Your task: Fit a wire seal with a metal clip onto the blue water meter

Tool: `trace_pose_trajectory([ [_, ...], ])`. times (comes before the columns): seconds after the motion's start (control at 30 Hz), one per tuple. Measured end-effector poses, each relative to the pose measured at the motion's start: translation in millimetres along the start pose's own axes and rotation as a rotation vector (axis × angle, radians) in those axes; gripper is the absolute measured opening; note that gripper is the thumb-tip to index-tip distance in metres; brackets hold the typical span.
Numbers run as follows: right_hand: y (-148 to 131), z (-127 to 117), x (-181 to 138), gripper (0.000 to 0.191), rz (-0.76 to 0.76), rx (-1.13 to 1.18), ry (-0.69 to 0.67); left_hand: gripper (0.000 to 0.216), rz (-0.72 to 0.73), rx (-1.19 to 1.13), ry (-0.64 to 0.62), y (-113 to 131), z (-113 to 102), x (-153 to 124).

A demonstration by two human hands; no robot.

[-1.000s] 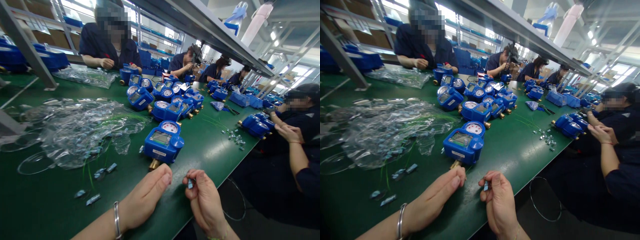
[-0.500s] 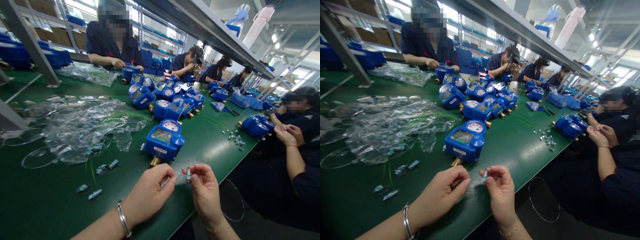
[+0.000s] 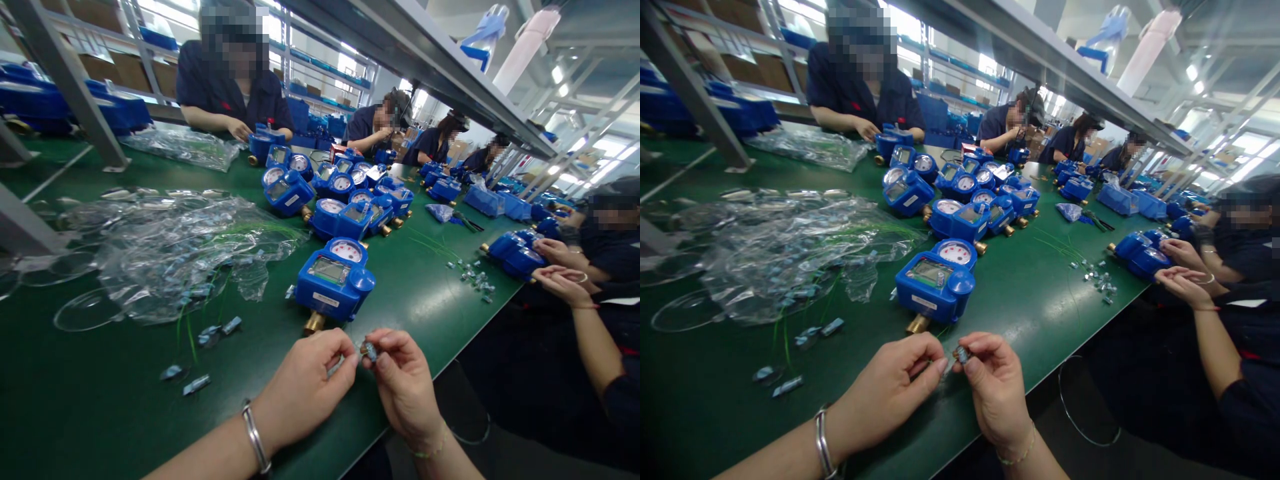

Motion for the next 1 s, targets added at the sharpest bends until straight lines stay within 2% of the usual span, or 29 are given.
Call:
trace_pose_trajectory([
  [0.27,2.0,-3.1,-0.7,0.015,-0.027,-0.051,-0.024,0.013,0.011,0.015,-0.003,-1.3,0.7,1.0],
  [0.5,0.3,-5.3,-2.2,0.024,-0.125,-0.335,-0.016,0.015,0.027,0.061,0.0,-0.9,1.6,-1.3],
  [0.7,-0.1,-3.0,-3.0,0.024,-0.133,-0.362,-0.008,0.013,0.02,0.053,0.001,-1.1,1.6,-1.7],
  [0.9,0.3,-2.5,-2.6,0.031,-0.103,-0.27,0.003,0.018,-0.023,-0.035,-0.003,-0.6,0.6,0.8],
  [1.0,-0.6,-2.1,-3.5,0.037,-0.092,-0.266,-0.001,0.016,-0.125,-0.264,-0.053,-0.6,0.9,3.4],
])
Point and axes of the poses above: each hand's wrist, its own x-axis towards the middle knuckle, its own z-axis out of the palm, y = z × x, the point moved 1 cm from there along x, towards the middle knuckle, and after that the axes turned 10 degrees about -y, right-handed, at the moved point
